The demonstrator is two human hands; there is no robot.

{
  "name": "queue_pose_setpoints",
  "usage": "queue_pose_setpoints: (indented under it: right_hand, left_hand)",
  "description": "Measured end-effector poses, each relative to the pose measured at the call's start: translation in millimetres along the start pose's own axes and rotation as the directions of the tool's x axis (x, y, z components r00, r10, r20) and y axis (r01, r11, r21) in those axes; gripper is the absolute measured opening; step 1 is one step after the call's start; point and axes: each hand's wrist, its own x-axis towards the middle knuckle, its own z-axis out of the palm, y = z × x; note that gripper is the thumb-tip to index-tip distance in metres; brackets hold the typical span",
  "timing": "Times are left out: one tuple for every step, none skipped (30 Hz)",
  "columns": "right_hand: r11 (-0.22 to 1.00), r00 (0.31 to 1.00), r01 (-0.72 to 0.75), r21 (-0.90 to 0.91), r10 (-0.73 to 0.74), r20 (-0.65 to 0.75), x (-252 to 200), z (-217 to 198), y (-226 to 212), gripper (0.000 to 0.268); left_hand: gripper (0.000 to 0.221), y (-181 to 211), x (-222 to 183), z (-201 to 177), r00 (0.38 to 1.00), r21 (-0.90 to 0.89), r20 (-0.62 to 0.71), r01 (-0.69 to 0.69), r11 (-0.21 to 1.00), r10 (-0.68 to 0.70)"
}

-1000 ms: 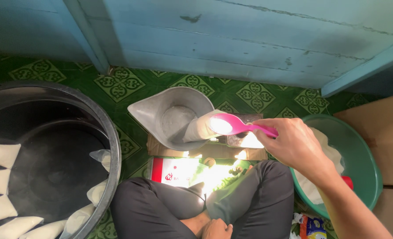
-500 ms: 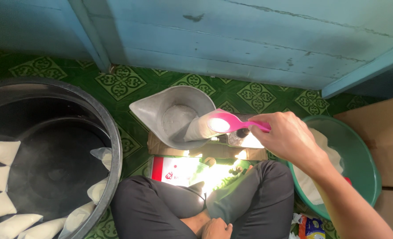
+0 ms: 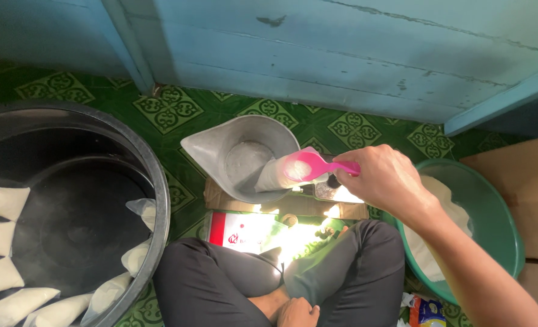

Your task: Packaging white powder into small plastic bags using a scoop

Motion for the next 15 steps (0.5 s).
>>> queue_pose_setpoints:
  right_hand:
    - [1.0,1.0,0.0,0.0,0.0,0.001,1.1,1.4,1.7,0.037]
    - [1.0,1.0,0.014,-0.024,-0.014,-0.009,2.1,2.9,3.4,0.036]
    - [0.998,0.999,0.028,-0.047,-0.029,-0.018,3.2,4.3,5.1,0.035]
    - [0.998,0.999,0.028,-0.048,-0.028,-0.016,3.8,5.6,6.8,0.035]
    - [0.997,0.998,0.052,-0.057,-0.054,-0.033,4.2,6.9,8.6,0.035]
    - [0.995,0.996,0.076,-0.066,-0.079,-0.05,4.5,8.1,10.4,0.035]
    - [0.995,0.996,0.076,-0.066,-0.079,-0.05,4.1,7.6,10.7,0.035]
    - [0.992,0.995,0.085,-0.09,-0.089,-0.047,3.6,7.1,11.1,0.035]
    - [0.989,0.994,0.094,-0.114,-0.1,-0.044,2.7,6.8,11.3,0.035]
    - [0.989,0.994,0.095,-0.114,-0.1,-0.044,2.8,8.3,13.1,0.035]
    - [0.986,0.992,0.107,-0.127,-0.114,-0.051,3.0,9.7,15.0,0.036]
    - [0.983,0.99,0.119,-0.14,-0.128,-0.058,3.3,10.9,17.0,0.037]
    - [0.983,0.99,0.118,-0.14,-0.127,-0.059,3.0,13.0,18.6,0.037]
    - [0.978,0.982,0.152,-0.144,-0.166,-0.087,2.7,15.2,20.3,0.035]
    - [0.971,0.972,0.187,-0.149,-0.205,-0.115,2.2,17.4,22.1,0.033]
  left_hand:
    - [0.064,5.1,-6.4,-6.9,1.0,-0.001,0.001,0.0,1.0,0.0]
    - [0.063,10.3,-12.8,-13.9,0.999,-0.015,0.044,0.032,0.999,-0.032]
    - [0.061,15.4,-19.2,-20.9,0.994,-0.027,0.087,0.065,0.998,-0.062]
    - [0.061,15.8,-18.8,-21.9,0.994,-0.028,0.088,0.065,0.997,-0.063]
    - [0.062,16.2,-18.2,-22.9,0.991,-0.025,0.117,0.068,0.997,-0.065]
    - [0.062,16.7,-17.7,-23.9,0.987,-0.022,0.145,0.071,0.997,-0.067]
    - [0.062,16.2,-17.8,-23.2,0.987,-0.022,0.145,0.071,0.997,-0.067]
    - [0.063,15.7,-18.0,-22.4,0.991,-0.022,0.123,0.063,0.998,-0.06]
    - [0.063,15.1,-18.5,-21.2,0.993,-0.021,0.101,0.056,0.998,-0.053]
    - [0.063,14.0,-19.1,-19.3,0.993,-0.021,0.101,0.056,0.998,-0.053]
    - [0.062,13.2,-19.7,-17.4,0.998,-0.005,0.057,0.036,0.999,-0.036]
    - [0.062,12.5,-20.2,-15.5,1.0,0.013,0.013,0.018,1.0,-0.018]
    - [0.062,12.6,-20.3,-16.5,1.0,0.014,0.013,0.017,1.0,-0.017]
    - [0.062,12.8,-20.4,-17.6,0.999,0.005,0.026,0.017,1.0,-0.017]
    - [0.063,13.0,-20.8,-18.1,0.999,-0.005,0.04,0.018,1.0,-0.018]
